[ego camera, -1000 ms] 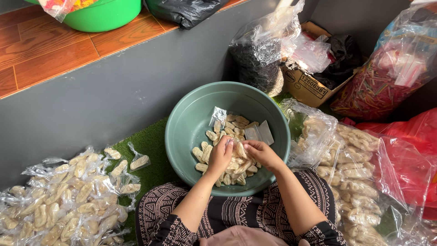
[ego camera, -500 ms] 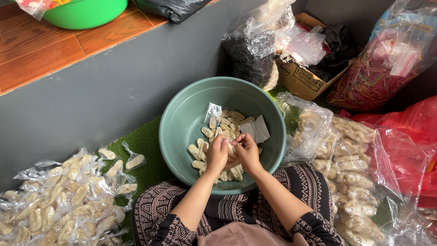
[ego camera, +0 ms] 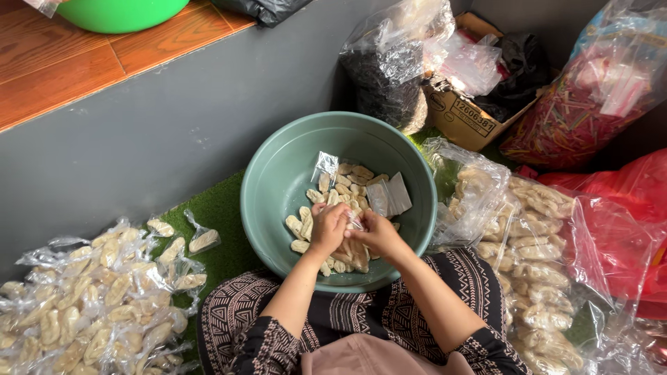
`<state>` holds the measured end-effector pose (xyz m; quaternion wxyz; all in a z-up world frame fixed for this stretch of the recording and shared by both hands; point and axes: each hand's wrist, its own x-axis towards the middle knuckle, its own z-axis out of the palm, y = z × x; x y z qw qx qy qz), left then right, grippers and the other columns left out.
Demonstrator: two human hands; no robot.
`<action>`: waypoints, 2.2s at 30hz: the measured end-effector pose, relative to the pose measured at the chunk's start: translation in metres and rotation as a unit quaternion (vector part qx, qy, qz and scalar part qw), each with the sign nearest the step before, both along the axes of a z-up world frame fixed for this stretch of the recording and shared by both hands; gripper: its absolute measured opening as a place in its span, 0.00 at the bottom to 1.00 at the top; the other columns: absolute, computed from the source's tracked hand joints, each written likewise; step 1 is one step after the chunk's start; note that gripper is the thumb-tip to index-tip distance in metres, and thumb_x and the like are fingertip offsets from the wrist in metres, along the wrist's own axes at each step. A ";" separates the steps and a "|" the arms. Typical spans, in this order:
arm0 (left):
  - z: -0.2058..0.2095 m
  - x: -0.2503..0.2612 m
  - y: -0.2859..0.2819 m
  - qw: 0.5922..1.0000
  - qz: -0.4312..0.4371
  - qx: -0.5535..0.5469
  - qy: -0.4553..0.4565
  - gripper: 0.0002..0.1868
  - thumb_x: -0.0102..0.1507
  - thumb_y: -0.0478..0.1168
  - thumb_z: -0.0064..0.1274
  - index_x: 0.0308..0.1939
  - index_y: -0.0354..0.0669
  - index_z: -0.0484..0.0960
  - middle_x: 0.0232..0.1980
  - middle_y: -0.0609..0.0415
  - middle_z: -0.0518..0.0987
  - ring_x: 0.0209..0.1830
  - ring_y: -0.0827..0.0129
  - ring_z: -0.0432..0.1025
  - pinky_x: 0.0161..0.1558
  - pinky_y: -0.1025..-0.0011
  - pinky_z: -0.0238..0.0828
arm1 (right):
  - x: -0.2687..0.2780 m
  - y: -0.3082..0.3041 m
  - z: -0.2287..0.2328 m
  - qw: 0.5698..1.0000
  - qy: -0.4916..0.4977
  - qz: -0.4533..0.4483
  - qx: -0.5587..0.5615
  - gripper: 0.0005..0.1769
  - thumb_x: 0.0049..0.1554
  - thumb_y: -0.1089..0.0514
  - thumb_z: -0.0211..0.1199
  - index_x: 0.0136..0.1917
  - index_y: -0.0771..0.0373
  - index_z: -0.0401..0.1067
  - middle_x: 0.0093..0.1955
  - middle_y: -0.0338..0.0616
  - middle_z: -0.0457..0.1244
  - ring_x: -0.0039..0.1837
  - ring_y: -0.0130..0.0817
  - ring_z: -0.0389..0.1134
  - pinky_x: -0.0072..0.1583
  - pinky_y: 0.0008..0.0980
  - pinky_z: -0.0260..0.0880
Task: The person sits on the floor and packs small, light-colored food items from a green basin into small clear plastic bags. They repeatedly pick up items, place them into bags, and set the filled bags aside.
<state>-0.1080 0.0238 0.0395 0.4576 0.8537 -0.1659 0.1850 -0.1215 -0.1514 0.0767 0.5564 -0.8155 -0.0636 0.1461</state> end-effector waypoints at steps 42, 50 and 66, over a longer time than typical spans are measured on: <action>0.015 0.046 0.088 0.809 -0.158 0.444 -0.350 0.07 0.67 0.41 0.48 0.42 0.66 0.73 0.36 0.69 0.74 0.56 0.69 0.73 0.80 0.53 0.35 | -0.033 0.031 0.024 0.894 -0.346 0.098 -0.268 0.12 0.58 0.51 0.64 0.42 0.61 0.69 0.39 0.46 0.64 0.38 0.49 0.69 0.39 0.45 0.69; -0.004 0.048 0.092 0.868 -0.132 0.450 -0.163 0.11 0.66 0.34 0.46 0.42 0.61 0.79 0.40 0.62 0.78 0.54 0.67 0.74 0.78 0.52 0.50 | -0.048 0.028 0.014 0.900 -0.296 0.072 -0.311 0.15 0.60 0.50 0.64 0.40 0.62 0.68 0.39 0.46 0.65 0.39 0.47 0.69 0.40 0.44 0.70; 0.012 0.014 0.065 0.973 -0.192 0.090 0.093 0.15 0.61 0.28 0.50 0.49 0.44 0.82 0.59 0.55 0.78 0.64 0.56 0.70 0.65 0.61 0.66 | -0.002 -0.012 0.018 0.954 -0.300 0.006 0.004 0.06 0.59 0.62 0.65 0.43 0.65 0.70 0.40 0.41 0.63 0.46 0.35 0.63 0.52 0.31 0.64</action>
